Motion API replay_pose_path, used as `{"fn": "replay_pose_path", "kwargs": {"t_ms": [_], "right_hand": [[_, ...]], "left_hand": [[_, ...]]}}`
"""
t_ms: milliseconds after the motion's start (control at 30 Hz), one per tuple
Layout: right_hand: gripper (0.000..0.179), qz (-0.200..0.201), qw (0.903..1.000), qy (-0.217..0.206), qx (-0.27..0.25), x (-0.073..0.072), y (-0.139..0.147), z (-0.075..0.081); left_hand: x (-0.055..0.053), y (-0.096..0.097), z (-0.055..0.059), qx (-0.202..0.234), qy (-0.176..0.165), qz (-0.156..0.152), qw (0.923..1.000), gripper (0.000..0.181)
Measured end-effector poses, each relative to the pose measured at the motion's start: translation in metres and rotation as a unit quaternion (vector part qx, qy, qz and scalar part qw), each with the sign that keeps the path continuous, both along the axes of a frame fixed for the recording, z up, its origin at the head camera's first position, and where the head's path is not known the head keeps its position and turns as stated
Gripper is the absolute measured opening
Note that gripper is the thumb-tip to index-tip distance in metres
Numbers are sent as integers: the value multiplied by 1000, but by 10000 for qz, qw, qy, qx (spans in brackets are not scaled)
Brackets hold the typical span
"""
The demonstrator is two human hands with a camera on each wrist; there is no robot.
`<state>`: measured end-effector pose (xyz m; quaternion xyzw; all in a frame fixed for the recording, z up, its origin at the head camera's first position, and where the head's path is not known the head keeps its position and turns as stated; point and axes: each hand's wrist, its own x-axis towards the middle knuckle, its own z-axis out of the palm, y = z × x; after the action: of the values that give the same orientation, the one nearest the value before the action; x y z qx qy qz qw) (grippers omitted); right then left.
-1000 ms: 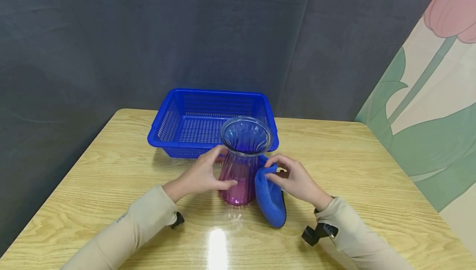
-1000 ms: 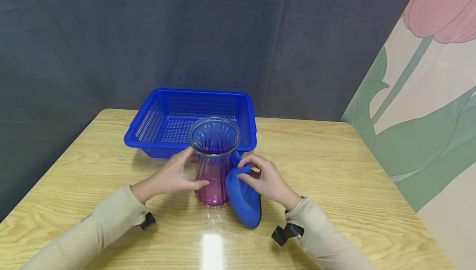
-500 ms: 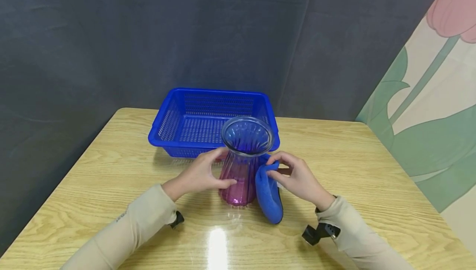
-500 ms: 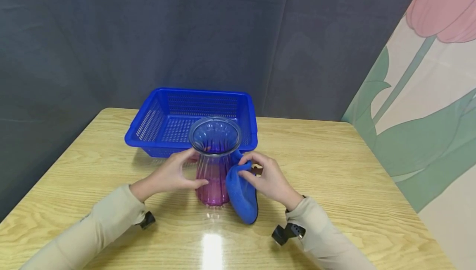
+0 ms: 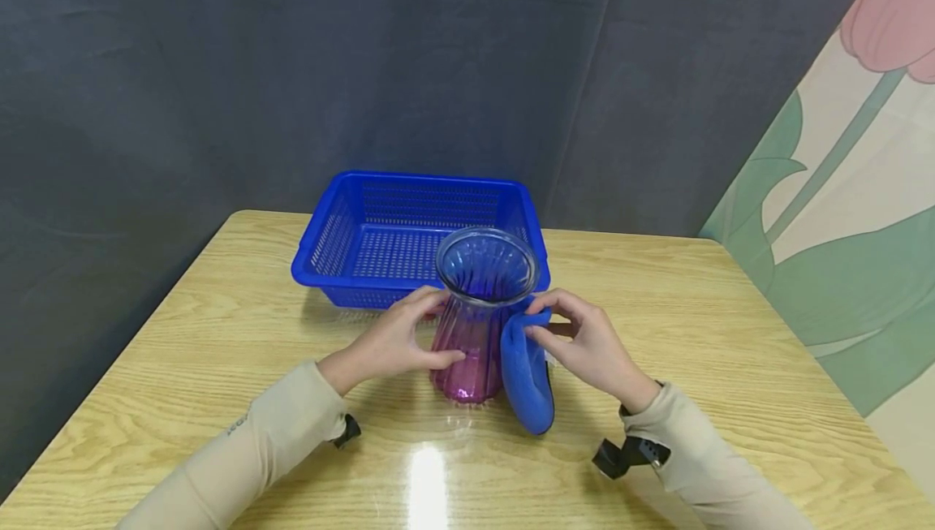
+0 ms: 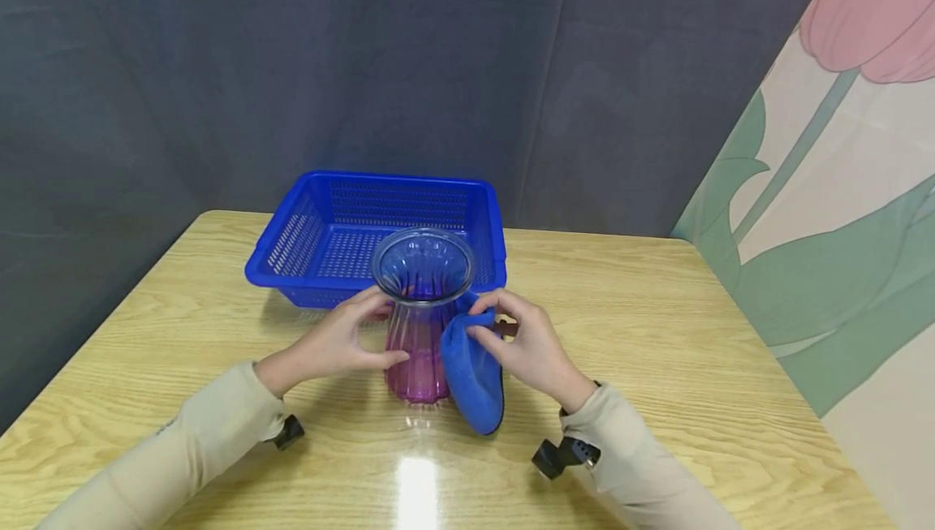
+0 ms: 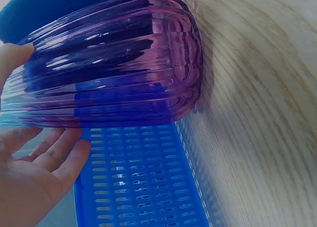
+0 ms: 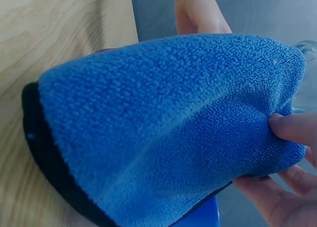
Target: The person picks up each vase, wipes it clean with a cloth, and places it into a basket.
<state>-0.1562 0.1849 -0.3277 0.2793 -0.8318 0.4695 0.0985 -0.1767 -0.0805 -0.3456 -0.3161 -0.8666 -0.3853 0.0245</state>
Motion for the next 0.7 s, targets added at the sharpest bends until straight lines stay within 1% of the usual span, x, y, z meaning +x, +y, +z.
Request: {"fn": "replay_pose_path", "kwargs": {"t_ms": [100,200,333,400,533,700], "right_hand": [[19,-26,9999,89,-45,0,-1,2],[19,-7,9998,172,-142,0,-1,5],[18,51,9991,292,-315,0,-1,7],[18,91,9985,355,-407,0,-2,9],[19,115,9971,479,-575,2,-3,12],[18,90,9954,531,-789,4,-3,17]], "left_hand": [[0,0,0,44,105,-37,9999,73],[0,0,1,-8,123,-24,9999,75],[2,0,4,-97,-1,53,9999,78],[2,0,4,-31,-131,77,9999,79],[3,0,4,182,-251,49,9995,78],[2,-1,4,171,-228,76,9996,75]]}}
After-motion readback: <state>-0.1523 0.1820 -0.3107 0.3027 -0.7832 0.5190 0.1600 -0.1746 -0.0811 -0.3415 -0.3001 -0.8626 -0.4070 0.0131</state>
